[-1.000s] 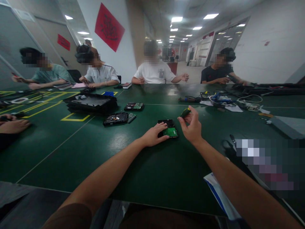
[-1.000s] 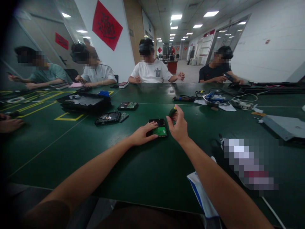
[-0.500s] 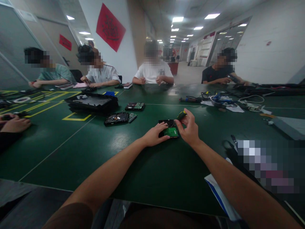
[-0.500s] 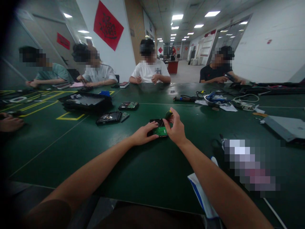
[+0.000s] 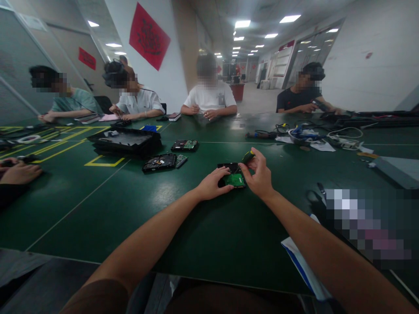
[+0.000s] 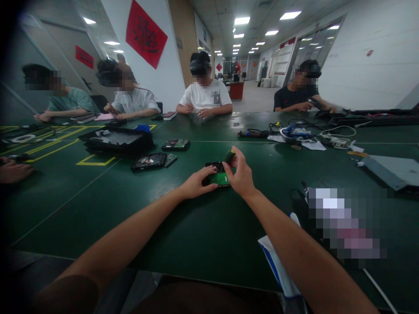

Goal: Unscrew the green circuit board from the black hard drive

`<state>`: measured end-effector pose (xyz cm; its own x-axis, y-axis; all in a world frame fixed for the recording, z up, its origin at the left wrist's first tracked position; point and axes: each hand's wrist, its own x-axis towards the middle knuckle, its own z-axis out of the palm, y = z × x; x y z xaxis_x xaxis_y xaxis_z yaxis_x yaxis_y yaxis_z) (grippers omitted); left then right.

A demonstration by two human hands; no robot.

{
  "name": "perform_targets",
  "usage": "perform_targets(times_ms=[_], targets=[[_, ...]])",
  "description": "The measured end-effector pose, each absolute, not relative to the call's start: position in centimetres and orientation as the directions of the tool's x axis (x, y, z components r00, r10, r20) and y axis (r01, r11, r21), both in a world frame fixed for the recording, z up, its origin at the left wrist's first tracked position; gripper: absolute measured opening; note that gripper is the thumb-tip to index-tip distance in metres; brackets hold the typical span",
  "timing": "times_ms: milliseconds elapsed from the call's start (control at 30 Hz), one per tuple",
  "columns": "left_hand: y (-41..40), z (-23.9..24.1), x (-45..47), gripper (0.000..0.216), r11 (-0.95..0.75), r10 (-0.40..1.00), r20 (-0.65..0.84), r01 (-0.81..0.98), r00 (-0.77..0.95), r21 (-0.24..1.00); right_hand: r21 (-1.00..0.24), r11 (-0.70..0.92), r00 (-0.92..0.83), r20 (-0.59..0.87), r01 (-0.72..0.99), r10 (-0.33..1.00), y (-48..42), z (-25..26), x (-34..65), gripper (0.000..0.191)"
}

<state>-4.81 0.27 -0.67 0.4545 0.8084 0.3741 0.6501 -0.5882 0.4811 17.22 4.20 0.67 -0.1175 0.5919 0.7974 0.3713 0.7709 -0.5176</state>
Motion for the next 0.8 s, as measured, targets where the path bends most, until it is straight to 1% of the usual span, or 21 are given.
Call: perform_targets(times_ms=[267, 600, 800], targets=[[0.34, -0.73, -4.58, 0.06, -0.593, 0.804, 0.398, 0.639, 0.442, 0.489, -0.501, 0.774, -0.138, 0.798, 0.388, 0.586, 4.23, 0.62, 17.3, 0.069], [0.31, -0.4, -4.42, 0.058, -0.569, 0.822, 0.383, 0.65, 0.422, 0.504, -0.42, 0.802, -0.21, 0.816, 0.425, 0.538, 4.12, 1.14, 16.8, 0.066], [0.11, -0.19, -4.2, 0.058, -0.553, 0.832, 0.384, 0.654, 0.4, 0.516, -0.437, 0.804, -0.212, 0.81, 0.403, 0.546, 4.04, 1.47, 16.75, 0.061]])
